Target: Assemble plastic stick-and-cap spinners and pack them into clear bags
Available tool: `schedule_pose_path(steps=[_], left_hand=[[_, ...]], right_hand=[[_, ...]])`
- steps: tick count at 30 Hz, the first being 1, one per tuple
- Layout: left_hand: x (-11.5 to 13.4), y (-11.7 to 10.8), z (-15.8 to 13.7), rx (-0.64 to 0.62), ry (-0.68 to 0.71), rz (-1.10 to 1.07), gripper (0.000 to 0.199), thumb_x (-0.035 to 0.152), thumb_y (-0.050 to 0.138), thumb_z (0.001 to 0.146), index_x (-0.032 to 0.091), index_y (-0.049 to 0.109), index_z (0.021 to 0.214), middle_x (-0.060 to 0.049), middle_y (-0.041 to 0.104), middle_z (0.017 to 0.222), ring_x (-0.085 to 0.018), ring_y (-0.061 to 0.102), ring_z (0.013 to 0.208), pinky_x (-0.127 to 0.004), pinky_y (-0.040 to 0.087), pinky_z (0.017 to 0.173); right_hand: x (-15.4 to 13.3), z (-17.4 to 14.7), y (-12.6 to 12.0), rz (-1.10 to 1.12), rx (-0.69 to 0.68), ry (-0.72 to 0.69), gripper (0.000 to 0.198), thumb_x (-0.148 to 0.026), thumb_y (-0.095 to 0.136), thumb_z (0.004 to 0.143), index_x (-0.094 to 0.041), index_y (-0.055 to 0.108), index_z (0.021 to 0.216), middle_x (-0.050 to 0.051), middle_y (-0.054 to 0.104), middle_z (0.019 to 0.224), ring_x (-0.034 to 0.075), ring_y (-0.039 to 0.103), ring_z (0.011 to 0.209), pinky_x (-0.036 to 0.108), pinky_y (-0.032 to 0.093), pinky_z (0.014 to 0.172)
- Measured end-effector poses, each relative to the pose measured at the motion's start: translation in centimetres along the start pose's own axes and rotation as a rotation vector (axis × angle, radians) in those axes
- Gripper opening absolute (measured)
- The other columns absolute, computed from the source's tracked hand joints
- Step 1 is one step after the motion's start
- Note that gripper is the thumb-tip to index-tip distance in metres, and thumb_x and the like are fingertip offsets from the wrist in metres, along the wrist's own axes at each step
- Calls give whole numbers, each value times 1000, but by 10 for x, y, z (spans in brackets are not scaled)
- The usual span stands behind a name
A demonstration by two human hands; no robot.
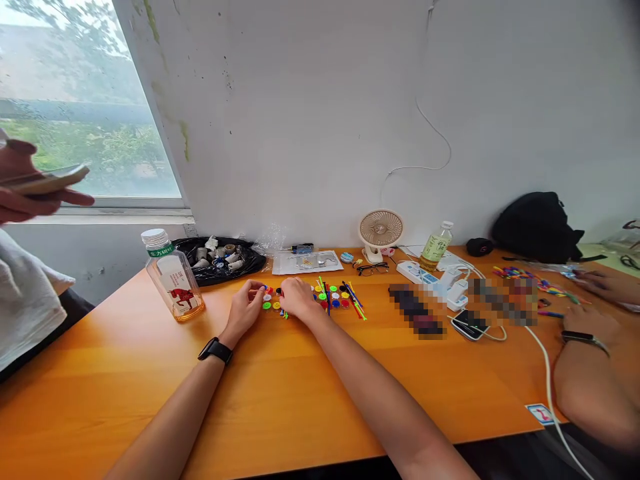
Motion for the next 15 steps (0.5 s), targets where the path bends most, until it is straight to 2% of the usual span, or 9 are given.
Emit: schedule_pose_path(steps=[4, 15], left_hand=[[-1, -3, 0, 25, 6, 1, 39, 57, 61, 91, 19, 65, 98, -10, 75, 96, -25, 73, 87, -37, 59, 77], [8, -3, -2, 31, 23, 14, 33, 52, 61, 91, 19, 67, 97, -9, 75, 95, -25, 72, 85, -36, 57, 73]], right_hand=[[-5, 1, 4, -6, -24, 23, 26, -24, 74, 90, -17, 79, 114, 18, 78, 117, 30, 72, 117, 33, 54, 93], [-4, 3, 5, 28, -54, 149, 31, -31, 75, 89, -16, 79, 117, 21, 78, 114, 30, 76, 110, 33, 56, 88]])
Point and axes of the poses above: each hand's wrist, its own z-axis towards the middle knuckle, its own y-axis out of the palm, x = y × z, the point moved 10 cm from there along z, towards the middle knuckle
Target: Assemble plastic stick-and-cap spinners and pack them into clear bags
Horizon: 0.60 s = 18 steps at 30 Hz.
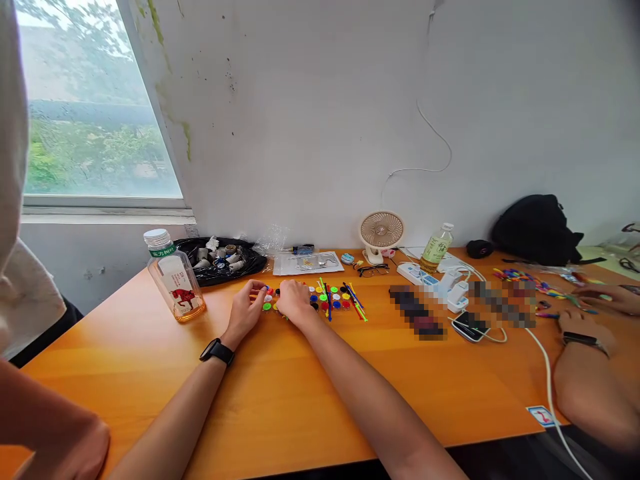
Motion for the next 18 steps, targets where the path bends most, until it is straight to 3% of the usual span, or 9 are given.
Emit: schedule_pose_path(steps=[18], left_hand=[[1, 0, -2, -5, 8, 12, 36, 54, 62, 90, 19, 67, 96, -8, 76, 92, -23, 71, 80, -34, 56, 70]], right_hand=[[1, 2, 1, 53, 10, 55, 35, -38, 76, 90, -16, 79, 117, 22, 77, 118, 30, 75, 113, 34, 57, 91]])
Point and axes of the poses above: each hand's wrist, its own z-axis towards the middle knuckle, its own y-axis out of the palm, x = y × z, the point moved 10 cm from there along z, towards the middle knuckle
